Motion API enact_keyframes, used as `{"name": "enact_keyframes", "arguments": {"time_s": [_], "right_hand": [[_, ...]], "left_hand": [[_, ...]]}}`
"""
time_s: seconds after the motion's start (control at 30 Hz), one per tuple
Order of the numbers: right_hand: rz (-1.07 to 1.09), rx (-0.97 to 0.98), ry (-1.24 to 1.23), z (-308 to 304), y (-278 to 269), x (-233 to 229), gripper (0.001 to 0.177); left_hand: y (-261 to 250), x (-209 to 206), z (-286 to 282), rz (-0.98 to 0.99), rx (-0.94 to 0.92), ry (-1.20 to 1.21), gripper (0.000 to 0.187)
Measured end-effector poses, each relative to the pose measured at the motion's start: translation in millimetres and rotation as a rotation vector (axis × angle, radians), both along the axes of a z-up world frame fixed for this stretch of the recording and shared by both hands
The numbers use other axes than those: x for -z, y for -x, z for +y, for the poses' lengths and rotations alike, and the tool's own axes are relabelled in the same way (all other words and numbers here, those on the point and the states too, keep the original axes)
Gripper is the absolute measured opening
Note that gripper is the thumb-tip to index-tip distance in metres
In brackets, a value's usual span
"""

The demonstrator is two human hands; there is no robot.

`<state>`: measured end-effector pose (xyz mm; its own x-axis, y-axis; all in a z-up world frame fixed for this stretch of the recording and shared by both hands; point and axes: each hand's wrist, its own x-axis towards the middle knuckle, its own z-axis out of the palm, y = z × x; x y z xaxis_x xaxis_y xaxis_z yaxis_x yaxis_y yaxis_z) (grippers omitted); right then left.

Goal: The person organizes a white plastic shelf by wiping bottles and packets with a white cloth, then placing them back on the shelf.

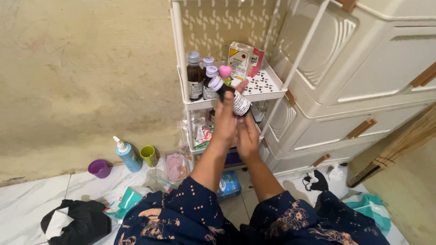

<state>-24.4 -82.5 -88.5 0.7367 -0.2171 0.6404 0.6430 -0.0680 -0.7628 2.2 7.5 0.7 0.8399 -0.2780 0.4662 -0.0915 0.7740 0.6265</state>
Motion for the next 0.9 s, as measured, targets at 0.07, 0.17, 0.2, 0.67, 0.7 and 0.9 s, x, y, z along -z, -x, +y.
{"name": "enact_keyframes", "arguments": {"time_s": [0.07,0.17,0.2,0.67,0.7,0.9], "right_hand": [[-0.023,0.033,0.276,-15.9,-4.5,-2.6,0.04],[0.073,0.092,0.057,-20.8,-14.1,-17.9,0.045],[0.124,0.114,-0.122,-20.7,-16.1,-27.7,0.048],[0.061,0.25,0.693,-31.0,-38.0,-95.7,0.047],[0.05,0.292,0.723,-27.7,-41.0,-96.7,0.046],[-0.132,0.44,0.776,-26.4,-47.6,-98.4,0.051]], "left_hand": [[-1.8,2.8,1.2,-0.222,-0.368,-0.188,0.065],[-12.6,9.0,4.5,-0.324,-0.614,-0.36,0.061],[-16.5,11.4,6.6,-0.32,-0.646,-0.397,0.058],[-25.4,5.6,27.2,-0.467,-0.895,-0.998,0.056],[-26.1,2.9,29.1,-0.446,-0.942,-1.069,0.053],[-32.8,3.5,30.6,-0.488,-1.03,-0.962,0.045]]}}
